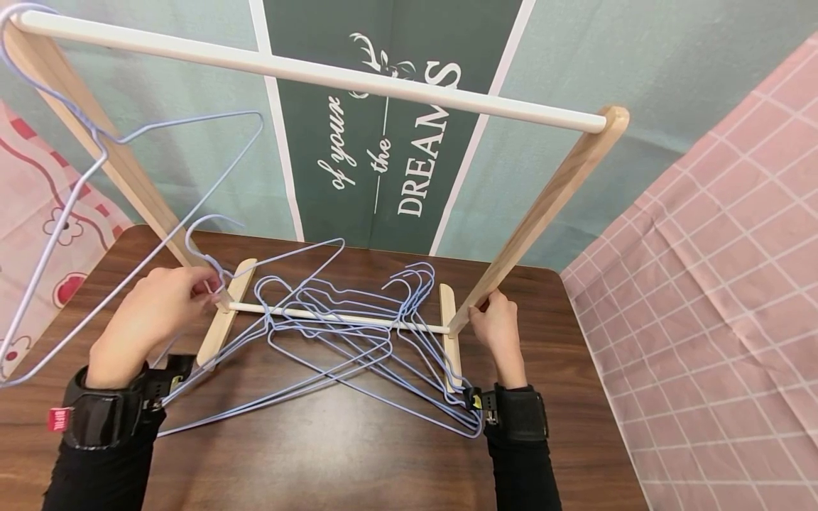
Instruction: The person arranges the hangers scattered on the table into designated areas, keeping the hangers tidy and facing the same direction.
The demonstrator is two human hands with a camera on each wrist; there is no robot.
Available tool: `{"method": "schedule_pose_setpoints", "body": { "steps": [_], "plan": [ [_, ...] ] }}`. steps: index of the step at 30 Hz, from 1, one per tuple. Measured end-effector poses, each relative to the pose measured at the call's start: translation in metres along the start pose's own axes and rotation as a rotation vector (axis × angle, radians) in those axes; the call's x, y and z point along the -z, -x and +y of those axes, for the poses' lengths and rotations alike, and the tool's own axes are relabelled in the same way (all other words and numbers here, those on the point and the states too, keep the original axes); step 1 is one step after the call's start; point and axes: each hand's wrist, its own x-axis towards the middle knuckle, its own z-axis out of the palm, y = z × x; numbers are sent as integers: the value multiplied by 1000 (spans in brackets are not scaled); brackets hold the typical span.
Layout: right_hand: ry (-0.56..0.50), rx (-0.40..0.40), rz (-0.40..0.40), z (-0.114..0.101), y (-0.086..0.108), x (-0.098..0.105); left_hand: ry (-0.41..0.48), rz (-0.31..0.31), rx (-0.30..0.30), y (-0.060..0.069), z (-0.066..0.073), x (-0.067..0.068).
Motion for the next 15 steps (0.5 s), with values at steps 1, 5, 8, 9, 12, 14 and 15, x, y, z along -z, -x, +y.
{"method": "schedule_pose_setpoints", "body": {
  "steps": [1, 5, 8, 9, 12, 14, 15],
  "plan": [
    [0, 0, 0, 0, 0, 0, -2, 6, 3, 1, 1, 1],
    [-2, 4, 1, 1, 0, 0, -7, 24, 13, 2, 3, 6],
    [0, 10, 3, 1, 0, 0, -10, 29, 18, 3, 5, 8],
    [0, 11, 4, 1, 0, 0, -15, 35, 13, 3, 5, 9],
    [5, 18, 6, 1, 0, 0, -22, 63, -4, 4, 6, 11],
    [7, 20, 8, 1, 0, 0, -21, 89, -14, 6, 6, 13],
    [8, 21, 9, 1, 0, 0, -17, 99, -16, 6, 6, 15]
  ]
}}
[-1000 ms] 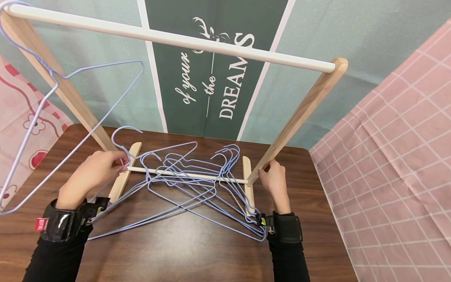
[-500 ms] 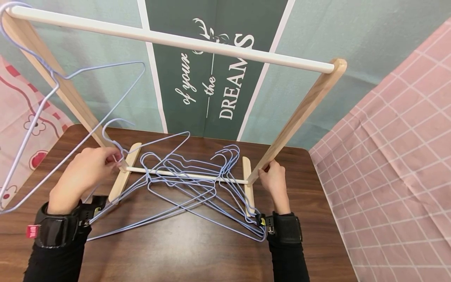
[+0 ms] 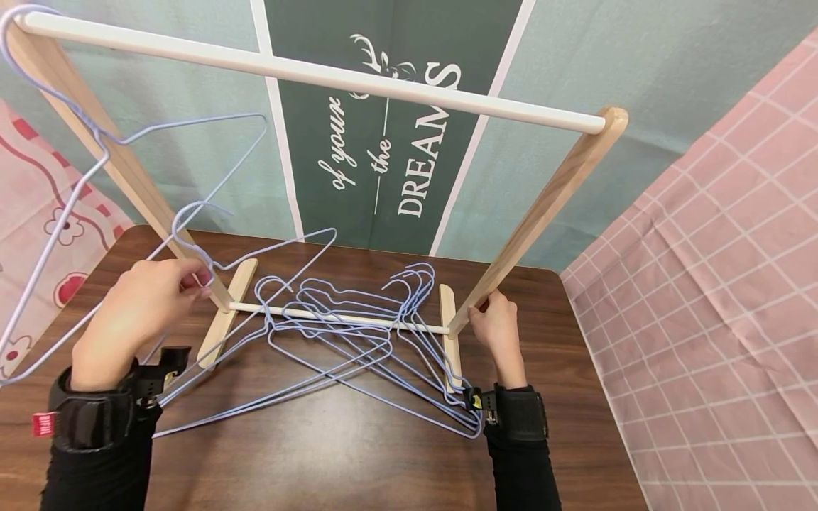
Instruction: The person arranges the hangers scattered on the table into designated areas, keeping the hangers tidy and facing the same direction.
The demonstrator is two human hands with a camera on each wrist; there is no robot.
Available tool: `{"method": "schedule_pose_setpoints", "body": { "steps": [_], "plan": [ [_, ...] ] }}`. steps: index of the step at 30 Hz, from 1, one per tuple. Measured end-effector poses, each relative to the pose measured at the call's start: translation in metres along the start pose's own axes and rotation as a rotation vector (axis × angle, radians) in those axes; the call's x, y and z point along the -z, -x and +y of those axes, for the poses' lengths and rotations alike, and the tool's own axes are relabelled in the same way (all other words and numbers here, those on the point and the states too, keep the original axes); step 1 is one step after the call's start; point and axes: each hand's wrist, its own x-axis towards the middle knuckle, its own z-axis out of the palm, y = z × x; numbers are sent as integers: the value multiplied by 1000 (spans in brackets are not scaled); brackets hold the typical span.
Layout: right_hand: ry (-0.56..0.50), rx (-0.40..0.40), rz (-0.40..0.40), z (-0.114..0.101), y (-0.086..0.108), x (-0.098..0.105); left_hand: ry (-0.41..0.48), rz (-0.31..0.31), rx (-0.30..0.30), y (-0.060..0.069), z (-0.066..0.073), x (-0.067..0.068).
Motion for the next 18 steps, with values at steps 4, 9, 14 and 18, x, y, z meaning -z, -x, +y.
{"method": "schedule_pose_setpoints", "body": {
  "steps": [4, 9, 14, 18],
  "plan": [
    [0, -3, -6, 0, 0, 0, 11, 39, 6, 2, 3, 8],
    [1, -3, -12, 0, 0, 2, 8, 89, -3, 1, 8, 18],
    [5, 0, -8, 0, 0, 1, -3, 130, -11, -3, 14, 28],
    [-3, 0, -15, 0, 0, 0, -12, 145, -8, -3, 18, 35]
  ]
}}
